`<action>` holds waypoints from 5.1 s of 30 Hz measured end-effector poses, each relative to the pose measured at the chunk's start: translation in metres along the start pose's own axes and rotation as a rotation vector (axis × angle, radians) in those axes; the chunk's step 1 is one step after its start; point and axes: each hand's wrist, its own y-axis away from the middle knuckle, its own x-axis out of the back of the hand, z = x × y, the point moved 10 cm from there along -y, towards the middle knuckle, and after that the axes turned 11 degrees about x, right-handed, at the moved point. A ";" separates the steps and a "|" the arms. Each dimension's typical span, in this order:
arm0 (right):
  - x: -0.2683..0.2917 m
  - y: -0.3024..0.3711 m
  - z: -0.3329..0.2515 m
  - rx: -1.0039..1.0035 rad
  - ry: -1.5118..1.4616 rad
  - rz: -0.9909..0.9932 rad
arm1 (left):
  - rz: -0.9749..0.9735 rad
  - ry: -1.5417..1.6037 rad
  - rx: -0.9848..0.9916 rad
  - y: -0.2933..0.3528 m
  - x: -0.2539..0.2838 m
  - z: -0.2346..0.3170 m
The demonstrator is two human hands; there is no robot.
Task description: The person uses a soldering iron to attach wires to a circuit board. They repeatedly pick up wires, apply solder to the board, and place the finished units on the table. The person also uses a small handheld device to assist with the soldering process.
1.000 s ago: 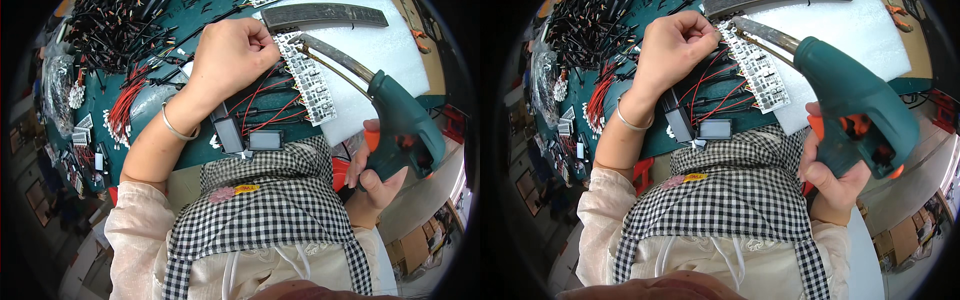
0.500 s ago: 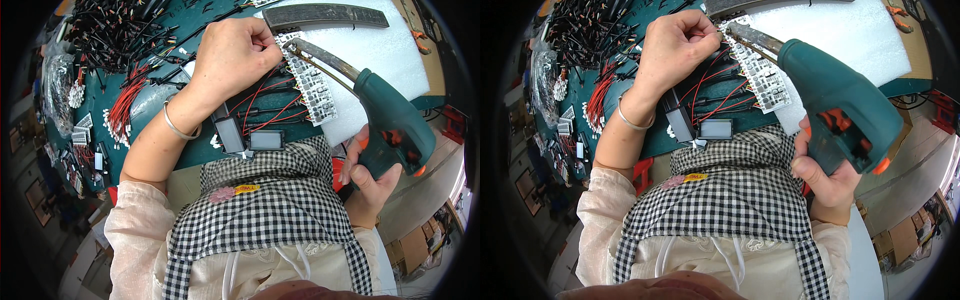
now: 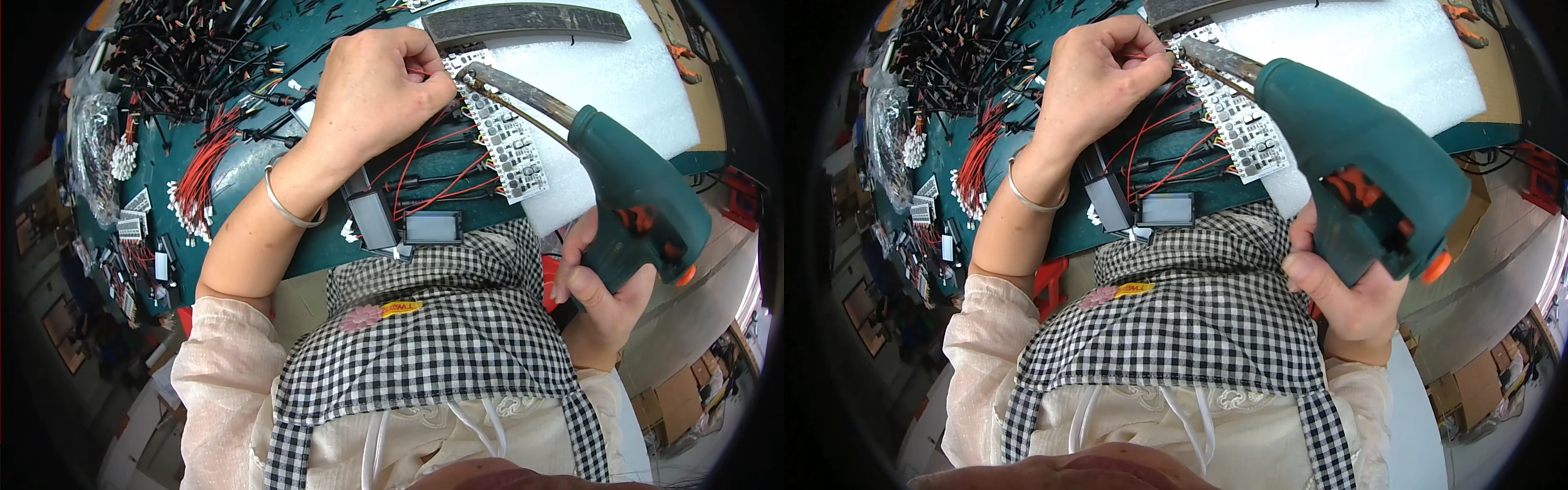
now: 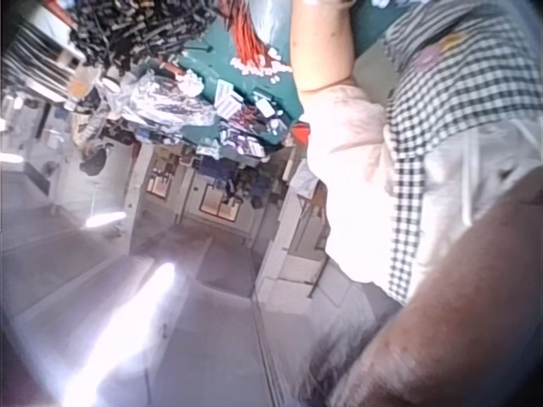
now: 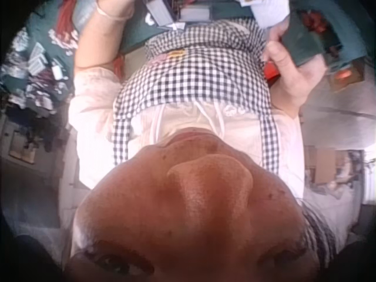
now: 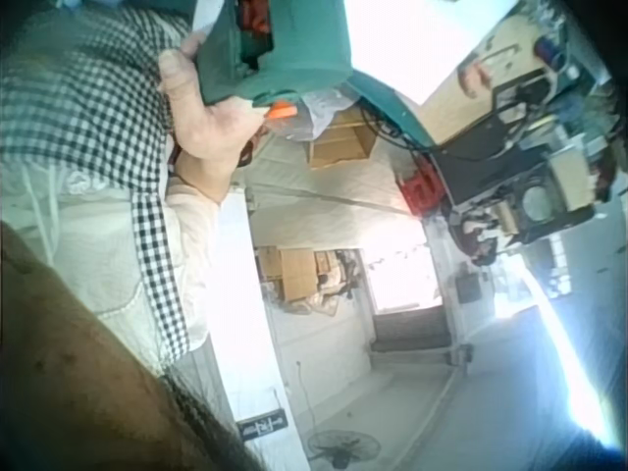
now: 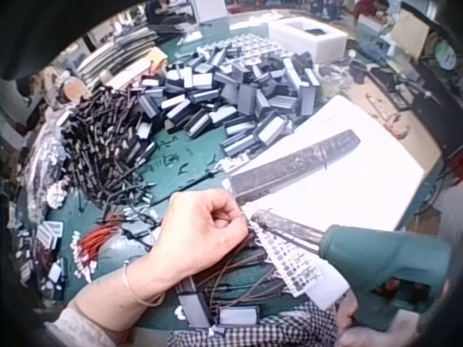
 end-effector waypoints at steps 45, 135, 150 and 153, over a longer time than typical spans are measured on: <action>0.015 -0.031 -0.009 0.346 -0.501 -0.268 | 0.399 -0.010 -0.301 0.112 0.079 -0.024; 0.009 -0.033 -0.013 0.444 -0.293 0.098 | 0.182 -0.393 -0.084 -0.085 0.024 -0.012; -0.020 -0.039 -0.005 0.340 -0.439 0.012 | -0.071 0.002 -0.559 0.093 -0.001 0.089; -0.020 -0.038 -0.004 0.361 -0.398 0.007 | -0.141 0.087 -0.431 0.093 0.000 0.084</action>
